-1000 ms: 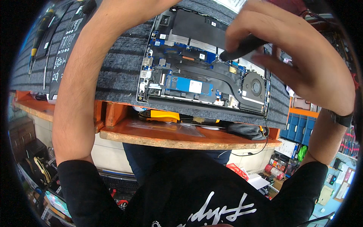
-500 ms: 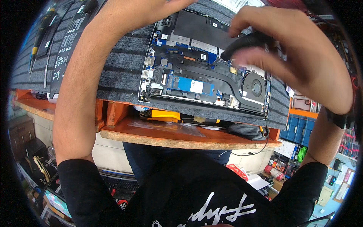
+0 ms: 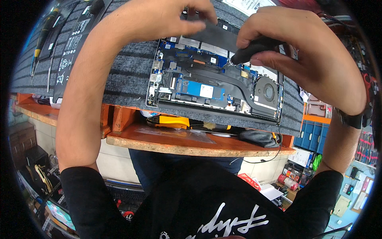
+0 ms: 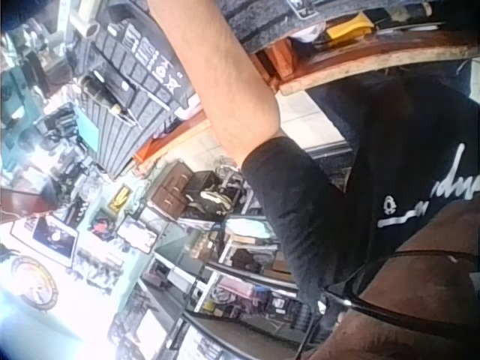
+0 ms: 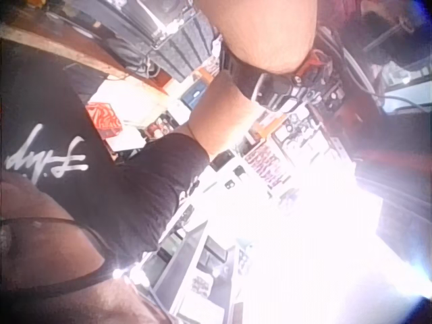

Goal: The person disassembles a laptop on a workbench, using a screwdriver to remove screws and tweezers to disconnect internal components. They remove the cooling fan and other parts, then retrieve a heat gun from a drawer and return to the workbench.

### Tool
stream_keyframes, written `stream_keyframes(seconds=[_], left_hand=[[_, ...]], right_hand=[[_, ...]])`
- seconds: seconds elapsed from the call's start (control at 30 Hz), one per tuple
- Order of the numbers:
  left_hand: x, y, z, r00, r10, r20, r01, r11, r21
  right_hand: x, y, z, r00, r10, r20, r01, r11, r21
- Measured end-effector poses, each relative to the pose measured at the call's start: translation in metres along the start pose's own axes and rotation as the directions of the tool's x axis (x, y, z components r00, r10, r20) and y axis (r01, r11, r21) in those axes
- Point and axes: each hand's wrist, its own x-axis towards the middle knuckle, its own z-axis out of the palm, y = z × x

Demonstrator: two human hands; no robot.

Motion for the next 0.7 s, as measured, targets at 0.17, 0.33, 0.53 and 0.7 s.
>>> stream_keyframes(seconds=[0.17,0.33,0.53,0.7], left_hand=[[-0.005,0.022,-0.003,0.991,0.102,0.082,-0.059,0.906,-0.420],[-0.005,0.027,0.002,0.991,0.044,0.128,0.001,0.944,-0.331],[0.001,0.023,-0.011,0.983,-0.137,0.124,0.164,0.956,-0.244],[-0.008,0.002,-0.012,0.949,-0.306,-0.072,0.310,0.950,0.045]], right_hand=[[-0.007,0.005,-0.004,1.000,-0.002,-0.002,0.002,1.000,0.003],[-0.013,0.023,-0.002,1.000,-0.014,-0.003,0.014,1.000,0.017],[-0.044,0.035,-0.020,1.000,0.012,0.003,-0.012,1.000,0.005],[0.021,-0.005,0.006,0.999,-0.048,-0.009,0.048,0.998,0.034]])
